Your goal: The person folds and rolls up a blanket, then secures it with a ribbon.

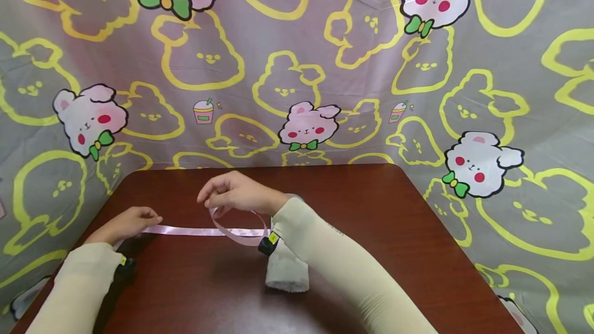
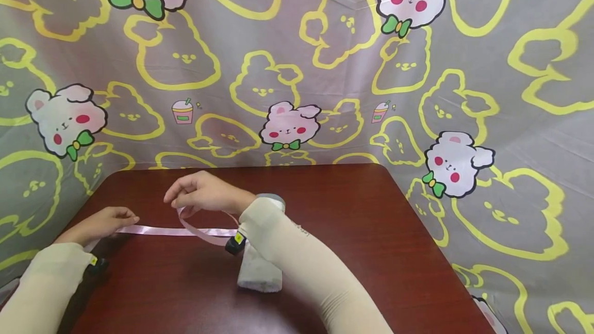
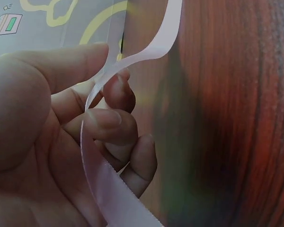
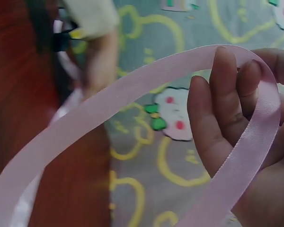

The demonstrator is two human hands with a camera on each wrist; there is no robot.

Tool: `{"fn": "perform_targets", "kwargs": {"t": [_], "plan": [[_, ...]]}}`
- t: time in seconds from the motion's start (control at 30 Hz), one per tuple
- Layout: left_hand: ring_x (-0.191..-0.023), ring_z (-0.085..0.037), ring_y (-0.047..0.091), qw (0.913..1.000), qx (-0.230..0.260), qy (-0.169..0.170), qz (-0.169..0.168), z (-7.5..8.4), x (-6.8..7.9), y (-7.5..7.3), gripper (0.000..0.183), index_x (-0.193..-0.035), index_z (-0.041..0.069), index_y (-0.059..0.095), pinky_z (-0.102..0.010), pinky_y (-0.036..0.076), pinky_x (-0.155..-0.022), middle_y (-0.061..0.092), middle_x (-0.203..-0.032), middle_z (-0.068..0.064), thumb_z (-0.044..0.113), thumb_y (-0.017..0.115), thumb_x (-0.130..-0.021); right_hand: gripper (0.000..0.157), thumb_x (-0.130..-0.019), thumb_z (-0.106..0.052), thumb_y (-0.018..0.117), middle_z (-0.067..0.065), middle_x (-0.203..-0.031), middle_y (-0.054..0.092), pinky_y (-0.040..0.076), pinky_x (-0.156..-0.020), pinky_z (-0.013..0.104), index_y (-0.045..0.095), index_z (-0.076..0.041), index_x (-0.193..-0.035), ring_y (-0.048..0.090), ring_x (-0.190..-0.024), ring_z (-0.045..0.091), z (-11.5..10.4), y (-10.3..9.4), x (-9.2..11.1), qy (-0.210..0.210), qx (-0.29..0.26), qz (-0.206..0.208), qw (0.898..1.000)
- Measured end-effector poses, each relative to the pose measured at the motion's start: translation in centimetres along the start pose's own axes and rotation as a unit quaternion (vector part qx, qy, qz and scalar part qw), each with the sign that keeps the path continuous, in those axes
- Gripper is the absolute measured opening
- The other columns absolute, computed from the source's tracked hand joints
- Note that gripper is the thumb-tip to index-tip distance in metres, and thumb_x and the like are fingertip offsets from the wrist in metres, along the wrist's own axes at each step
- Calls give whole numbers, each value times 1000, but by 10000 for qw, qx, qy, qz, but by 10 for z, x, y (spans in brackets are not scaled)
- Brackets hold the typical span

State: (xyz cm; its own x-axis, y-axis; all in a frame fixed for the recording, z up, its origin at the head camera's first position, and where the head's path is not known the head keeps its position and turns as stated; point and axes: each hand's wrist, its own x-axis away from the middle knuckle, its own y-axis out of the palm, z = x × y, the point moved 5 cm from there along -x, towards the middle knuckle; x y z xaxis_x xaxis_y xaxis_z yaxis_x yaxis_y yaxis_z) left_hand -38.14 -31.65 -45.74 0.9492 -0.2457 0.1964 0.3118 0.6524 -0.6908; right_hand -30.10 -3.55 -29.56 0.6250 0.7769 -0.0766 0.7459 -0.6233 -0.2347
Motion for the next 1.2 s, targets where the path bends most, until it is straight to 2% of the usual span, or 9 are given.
{"fn": "perform_targets", "kwargs": {"t": [0.23,0.33,0.43,0.5,0.57,0.63,0.83,1.03,1.2], "plan": [[-63,-21,47,9999,4,-125,-49,-4,2,-1,29,-93,1,57,-34,41,-54,49,-72,-7,29,58,-87,14,-82,1,58,2,-65,58,49,-64,23,62,-9,-92,55,-60,11,48,61,-21,451,1157,-879,9884],[-65,-21,47,9999,22,-94,-132,-2,1,1,28,-93,2,57,-34,41,-55,51,-73,-7,29,57,-87,13,-83,-12,62,-8,-67,60,45,-65,14,62,-18,-95,53,-62,0,59,84,-25,586,2284,-1253,9637],[-66,-22,48,9998,55,-64,-171,-1,-1,4,26,-91,2,57,-34,41,-56,51,-73,-7,28,57,-87,18,-83,-26,63,-19,-76,61,38,-67,8,61,-26,-102,50,-70,-11,62,94,-26,560,3489,-1437,9244],[-66,-22,48,9999,23,-72,-155,-1,-1,6,25,-91,3,58,-34,41,-56,52,-72,-7,27,58,-86,23,-83,-30,62,-23,-83,60,35,-71,6,60,-28,-106,49,-78,-15,62,91,-23,534,3776,-1433,9133],[-65,-22,48,9998,-22,2,-189,-2,-2,7,24,-91,3,58,-34,41,-55,52,-72,-7,26,58,-86,26,-84,-32,61,-25,-90,59,34,-74,5,59,-29,-110,47,-82,-17,60,82,-18,400,3819,-1379,9130],[-62,-20,48,9997,-98,28,-207,-3,-3,8,24,-91,3,59,-34,41,-53,51,-70,-6,26,58,-86,26,-84,-30,61,-25,-94,59,35,-76,6,59,-28,-111,48,-85,-16,57,66,-9,256,3650,-1221,9226],[-56,-18,45,9990,-298,309,-153,1,-5,3,22,-91,3,59,-33,39,-50,48,-67,-5,25,58,-86,22,-85,-27,61,-19,-92,60,42,-75,14,62,-22,-106,53,-86,-8,58,-17,35,-188,3358,-385,9410],[-65,-20,47,9985,-408,312,-165,0,-4,0,24,-93,3,59,-33,40,-54,52,-76,-6,26,58,-86,16,-83,-29,63,-14,-87,61,46,-68,22,67,-21,-97,56,-79,4,86,-89,85,306,3423,426,9381],[-62,-20,47,9990,-387,196,-130,-6,-4,3,22,-92,4,59,-33,40,-54,51,-72,-5,26,58,-86,14,-82,-25,65,-9,-81,63,47,-64,27,68,-16,-92,55,-73,9,118,-123,120,902,3388,494,9352]]}}
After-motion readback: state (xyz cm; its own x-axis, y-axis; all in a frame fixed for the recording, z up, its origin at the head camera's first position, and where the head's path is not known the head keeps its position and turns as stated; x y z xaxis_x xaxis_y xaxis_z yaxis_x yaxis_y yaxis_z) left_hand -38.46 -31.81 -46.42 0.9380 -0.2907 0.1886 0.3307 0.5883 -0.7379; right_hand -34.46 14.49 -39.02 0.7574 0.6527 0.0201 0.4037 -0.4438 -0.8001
